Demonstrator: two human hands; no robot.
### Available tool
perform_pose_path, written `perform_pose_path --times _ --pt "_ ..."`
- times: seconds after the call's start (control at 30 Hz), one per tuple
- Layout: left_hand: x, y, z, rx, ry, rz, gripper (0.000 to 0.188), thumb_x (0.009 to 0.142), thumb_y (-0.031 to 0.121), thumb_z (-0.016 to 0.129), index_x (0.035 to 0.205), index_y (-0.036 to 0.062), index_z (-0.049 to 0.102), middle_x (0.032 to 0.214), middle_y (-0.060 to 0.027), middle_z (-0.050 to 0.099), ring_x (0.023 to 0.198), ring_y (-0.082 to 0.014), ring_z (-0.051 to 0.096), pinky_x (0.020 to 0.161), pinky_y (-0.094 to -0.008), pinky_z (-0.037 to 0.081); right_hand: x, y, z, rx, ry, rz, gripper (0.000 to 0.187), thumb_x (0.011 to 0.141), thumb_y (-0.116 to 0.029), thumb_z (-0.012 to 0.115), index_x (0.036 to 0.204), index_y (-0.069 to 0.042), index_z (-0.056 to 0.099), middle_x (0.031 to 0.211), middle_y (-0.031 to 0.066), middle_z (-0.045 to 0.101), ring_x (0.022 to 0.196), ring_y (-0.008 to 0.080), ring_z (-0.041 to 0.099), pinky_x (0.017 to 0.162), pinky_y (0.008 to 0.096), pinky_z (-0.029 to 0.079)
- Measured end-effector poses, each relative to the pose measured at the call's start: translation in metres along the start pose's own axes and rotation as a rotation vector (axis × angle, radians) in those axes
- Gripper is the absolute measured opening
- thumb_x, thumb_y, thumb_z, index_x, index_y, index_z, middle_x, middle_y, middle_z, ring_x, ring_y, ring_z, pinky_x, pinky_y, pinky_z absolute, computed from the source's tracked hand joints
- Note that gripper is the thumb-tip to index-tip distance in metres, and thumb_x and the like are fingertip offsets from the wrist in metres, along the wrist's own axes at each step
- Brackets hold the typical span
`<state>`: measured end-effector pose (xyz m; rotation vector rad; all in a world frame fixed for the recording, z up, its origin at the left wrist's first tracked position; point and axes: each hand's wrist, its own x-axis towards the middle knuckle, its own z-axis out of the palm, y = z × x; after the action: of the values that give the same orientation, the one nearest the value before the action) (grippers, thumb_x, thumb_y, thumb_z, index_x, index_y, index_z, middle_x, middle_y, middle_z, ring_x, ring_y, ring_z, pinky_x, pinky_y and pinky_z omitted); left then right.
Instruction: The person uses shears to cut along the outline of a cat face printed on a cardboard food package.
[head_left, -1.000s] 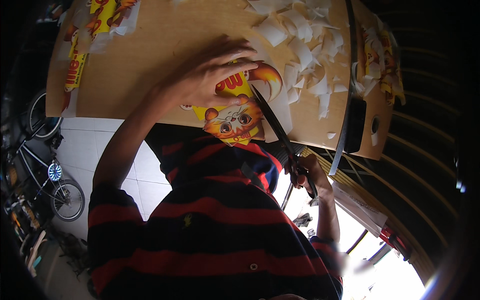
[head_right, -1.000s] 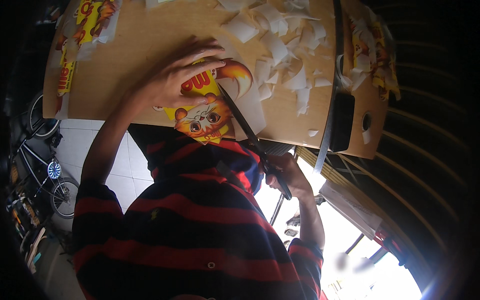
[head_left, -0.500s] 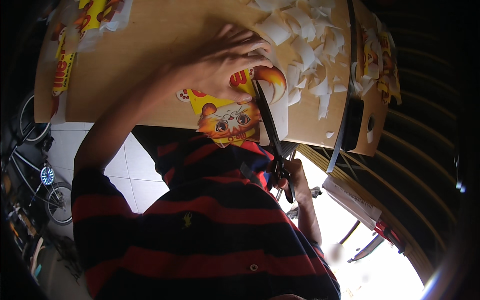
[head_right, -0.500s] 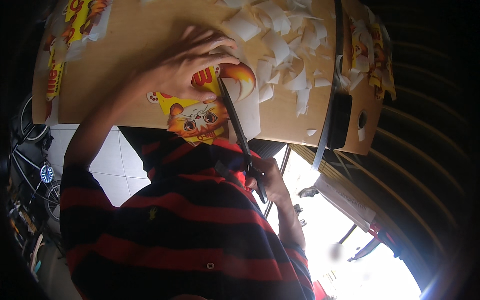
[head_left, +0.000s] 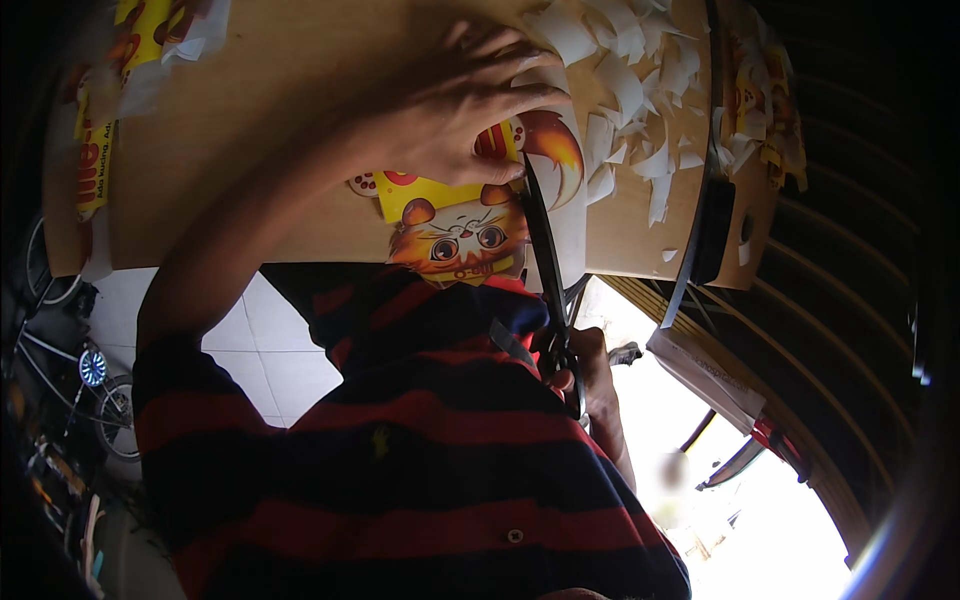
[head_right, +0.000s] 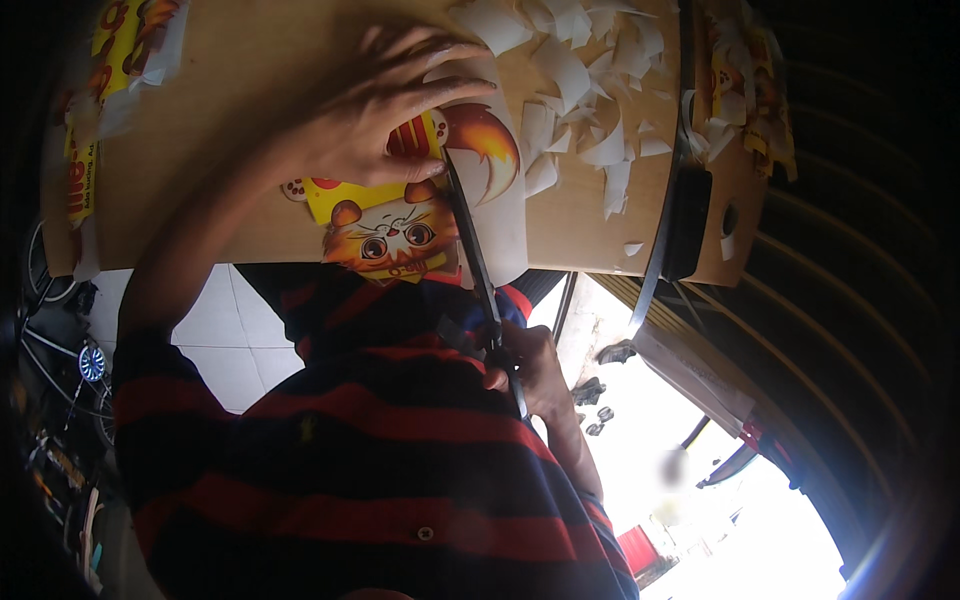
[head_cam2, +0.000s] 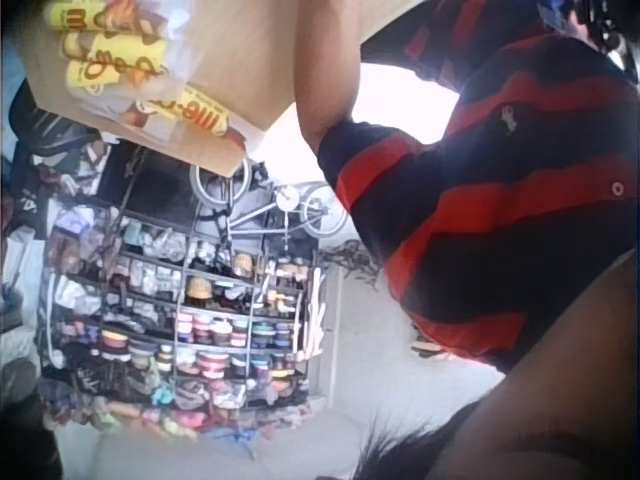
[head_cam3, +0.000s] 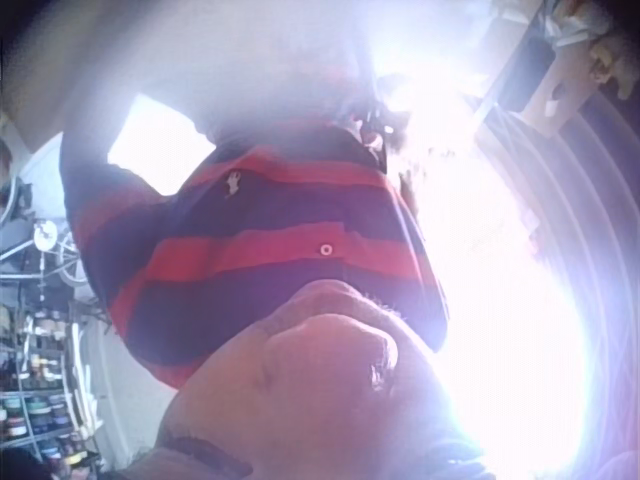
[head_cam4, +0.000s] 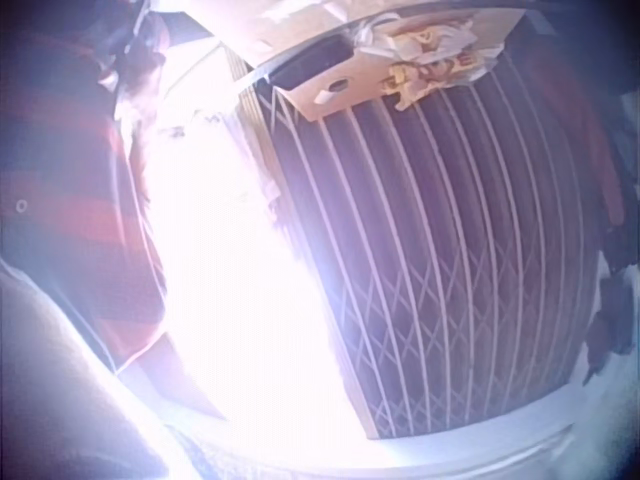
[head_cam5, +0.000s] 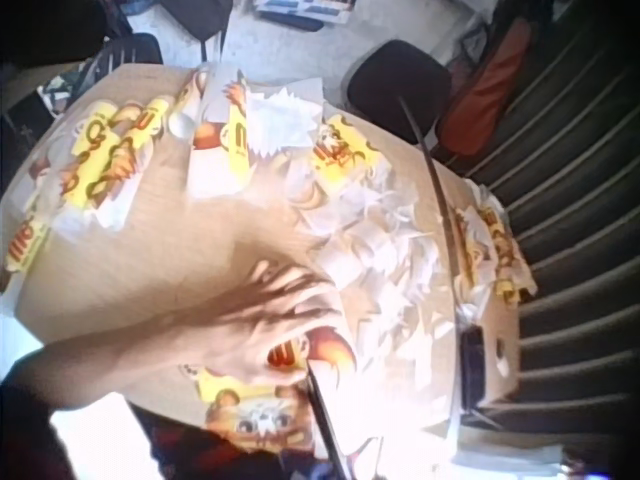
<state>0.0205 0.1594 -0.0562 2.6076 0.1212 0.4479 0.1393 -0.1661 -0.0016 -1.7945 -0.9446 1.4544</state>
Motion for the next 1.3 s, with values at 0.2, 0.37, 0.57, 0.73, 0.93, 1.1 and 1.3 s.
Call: perform_pose_path --times 0.2,0.37,0.57,0.73,0.93,1.1,1.3 --pt "0.009 0.006 -0.019 -0.036 0.009 0.029 0.055 0.078 0.025 0.071 0.129 0.0110 0.054 0.136 -0.0143 0.051 0.128 -0.0306 0.045 0.108 -0.0534 0.034 -0.008 0.000 0.007 0.016 0.035 0.022 0.077 0.077 -0.074 0.065 0.093 0.001 0.065 0.057 0.0030 0.057 0.052 0.0119 0.060 0.050 0.0281 0.045" --pt "0.007 -0.003 -0.012 -0.028 -0.011 0.032 0.058 0.085 0.031 0.063 0.133 0.0046 0.047 0.139 -0.0215 0.042 0.126 -0.0335 0.042 0.105 -0.0545 0.036 -0.013 -0.004 0.010 -0.012 0.010 0.048 0.077 0.077 -0.074 0.064 0.093 0.001 0.064 0.058 0.0027 0.058 0.053 0.0118 0.061 0.050 0.0281 0.046" --pt "0.004 -0.005 -0.009 0.082 0.015 -0.138 0.067 0.085 0.040 0.065 0.135 0.0001 0.045 0.135 -0.0206 0.046 0.122 -0.0332 0.044 0.105 -0.0535 0.038 -0.016 -0.006 0.015 -0.017 0.039 0.071 0.083 0.075 -0.080 0.060 0.092 0.001 0.064 0.058 0.0025 0.058 0.053 0.0112 0.059 0.049 0.0281 0.045" --pt "-0.001 -0.003 -0.014 0.159 -0.034 -0.335 0.076 0.085 0.052 0.066 0.138 0.0036 0.044 0.138 -0.0195 0.044 0.132 -0.0350 0.038 0.105 -0.0562 0.037 -0.021 0.000 0.017 -0.004 0.056 0.077 0.084 0.074 -0.082 0.059 0.089 0.001 0.064 0.057 0.0018 0.056 0.053 0.0094 0.055 0.048 0.0284 0.042" --pt "-0.010 -0.001 -0.008 -0.085 0.162 -0.314 0.070 0.072 0.049 0.081 0.123 0.0070 0.057 0.115 -0.0138 0.061 0.110 -0.0302 0.060 0.099 -0.0394 0.046 -0.009 0.001 0.018 0.098 0.050 0.088 0.090 0.070 -0.082 0.064 0.092 0.005 0.063 0.062 -0.0020 0.057 0.055 0.0065 0.054 0.049 0.0226 0.040" --pt "-0.005 0.006 -0.014 -0.126 0.147 -0.327 0.073 0.069 0.047 0.084 0.124 0.0076 0.056 0.125 -0.0125 0.055 0.118 -0.0307 0.052 0.100 -0.0456 0.040 0.007 0.002 0.019 0.242 0.071 0.161 0.085 0.072 -0.079 0.066 0.092 0.003 0.065 0.062 -0.0018 0.057 0.056 0.0061 0.053 0.050 0.0224 0.039" --pt "-0.013 0.013 -0.001 0.071 0.107 -0.076 0.087 0.073 0.058 0.074 0.141 0.0110 0.046 0.143 -0.0136 0.042 0.131 -0.0362 0.039 0.107 -0.0564 0.031 0.016 -0.008 0.010 -0.056 0.100 -0.026 0.082 0.075 -0.078 0.063 0.093 0.002 0.065 0.061 0.0015 0.057 0.056 0.0088 0.055 0.051 0.0250 0.041"
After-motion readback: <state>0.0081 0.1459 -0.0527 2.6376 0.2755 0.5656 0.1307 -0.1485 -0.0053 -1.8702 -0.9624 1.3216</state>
